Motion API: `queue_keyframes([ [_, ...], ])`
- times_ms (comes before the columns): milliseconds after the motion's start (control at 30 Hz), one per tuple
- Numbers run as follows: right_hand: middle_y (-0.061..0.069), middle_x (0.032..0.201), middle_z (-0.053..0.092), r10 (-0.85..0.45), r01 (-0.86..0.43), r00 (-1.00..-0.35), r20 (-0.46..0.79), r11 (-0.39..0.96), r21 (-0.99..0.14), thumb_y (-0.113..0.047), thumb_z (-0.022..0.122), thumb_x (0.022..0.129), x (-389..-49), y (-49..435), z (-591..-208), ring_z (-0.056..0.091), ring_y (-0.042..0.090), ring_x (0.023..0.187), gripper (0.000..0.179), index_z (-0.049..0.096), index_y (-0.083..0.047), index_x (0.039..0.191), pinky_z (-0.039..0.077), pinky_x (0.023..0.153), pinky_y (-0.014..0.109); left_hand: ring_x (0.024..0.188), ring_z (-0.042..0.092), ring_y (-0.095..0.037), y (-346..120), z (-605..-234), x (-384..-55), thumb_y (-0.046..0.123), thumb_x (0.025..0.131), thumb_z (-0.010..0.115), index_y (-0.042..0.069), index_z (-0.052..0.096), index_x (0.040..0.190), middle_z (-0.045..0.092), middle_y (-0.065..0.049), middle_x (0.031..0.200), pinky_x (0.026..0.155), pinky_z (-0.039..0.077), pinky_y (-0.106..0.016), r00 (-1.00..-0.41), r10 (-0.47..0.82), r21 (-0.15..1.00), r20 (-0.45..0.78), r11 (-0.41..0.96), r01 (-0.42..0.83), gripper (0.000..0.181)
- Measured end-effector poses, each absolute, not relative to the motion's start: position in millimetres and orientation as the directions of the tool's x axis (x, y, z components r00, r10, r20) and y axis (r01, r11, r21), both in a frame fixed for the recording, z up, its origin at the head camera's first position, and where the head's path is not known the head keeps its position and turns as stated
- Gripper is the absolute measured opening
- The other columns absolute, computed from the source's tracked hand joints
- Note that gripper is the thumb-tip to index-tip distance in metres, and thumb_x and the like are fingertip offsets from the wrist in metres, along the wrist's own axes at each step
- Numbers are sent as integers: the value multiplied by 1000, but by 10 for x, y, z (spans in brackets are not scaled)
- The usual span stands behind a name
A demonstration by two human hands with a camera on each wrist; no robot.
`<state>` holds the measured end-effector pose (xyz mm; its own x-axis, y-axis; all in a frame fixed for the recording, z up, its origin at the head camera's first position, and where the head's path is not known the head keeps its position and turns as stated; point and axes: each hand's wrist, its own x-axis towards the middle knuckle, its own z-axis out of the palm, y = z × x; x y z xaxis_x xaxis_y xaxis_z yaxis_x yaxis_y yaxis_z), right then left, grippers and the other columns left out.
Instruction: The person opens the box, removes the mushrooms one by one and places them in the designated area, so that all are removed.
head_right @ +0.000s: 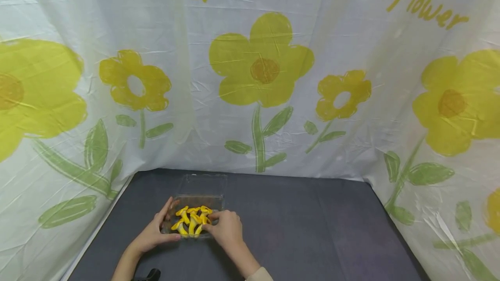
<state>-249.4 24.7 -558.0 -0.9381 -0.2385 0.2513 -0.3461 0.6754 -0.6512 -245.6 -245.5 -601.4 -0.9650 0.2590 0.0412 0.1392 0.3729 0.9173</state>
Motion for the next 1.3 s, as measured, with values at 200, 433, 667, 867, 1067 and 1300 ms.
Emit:
queue_keyframes([
  [200,-4,81,81,-219,-314,-947,233,773,-550,-35,96,77,-2502,152,-5530,68,6,60,22,89,-19,91,54,52,25,106,29,-24,-2476,-6005,-2447,16,84,89,8,-1,172,26,-18,173,79,26,-36,-962,267,928,65,338,157,125],
  [433,-5,82,81,-218,-279,-960,177,810,-516,-34,98,75,-2483,62,-5485,73,16,69,19,89,-22,87,60,62,38,113,28,-27,-2515,-5995,-2436,14,85,88,8,-4,171,21,-18,175,92,30,-45,-961,271,925,61,347,156,126],
  [667,-4,80,81,-200,-289,-951,235,846,-449,-31,97,77,-2443,-12,-5468,73,18,68,14,89,-22,86,60,60,40,119,31,-25,-2535,-6016,-2439,12,86,88,7,-9,170,16,-21,176,105,35,-51,-948,307,928,81,324,185,128],
  [867,-4,81,81,-195,-303,-940,278,853,-425,-27,94,81,-2428,-18,-5476,72,19,66,8,89,-23,86,59,58,40,119,31,-26,-2525,-6010,-2452,17,84,91,6,-12,169,14,-21,176,102,39,-41,-947,317,923,53,346,168,135],
  [1067,-3,82,81,-206,-310,-939,274,851,-423,-26,92,84,-2438,8,-5481,70,16,63,7,89,-21,88,57,55,37,122,33,-29,-2506,-6016,-2474,20,83,93,8,-11,170,15,-18,177,105,39,-49,-956,291,921,23,366,133,136],
  [1300,-2,82,81,-215,-315,-943,254,822,-474,-21,91,85,-2433,50,-5488,71,14,63,7,89,-17,90,56,53,31,129,32,-35,-2494,-6032,-2464,20,84,92,8,-12,170,15,-17,177,109,36,-61,-956,294,923,19,362,130,135],
])
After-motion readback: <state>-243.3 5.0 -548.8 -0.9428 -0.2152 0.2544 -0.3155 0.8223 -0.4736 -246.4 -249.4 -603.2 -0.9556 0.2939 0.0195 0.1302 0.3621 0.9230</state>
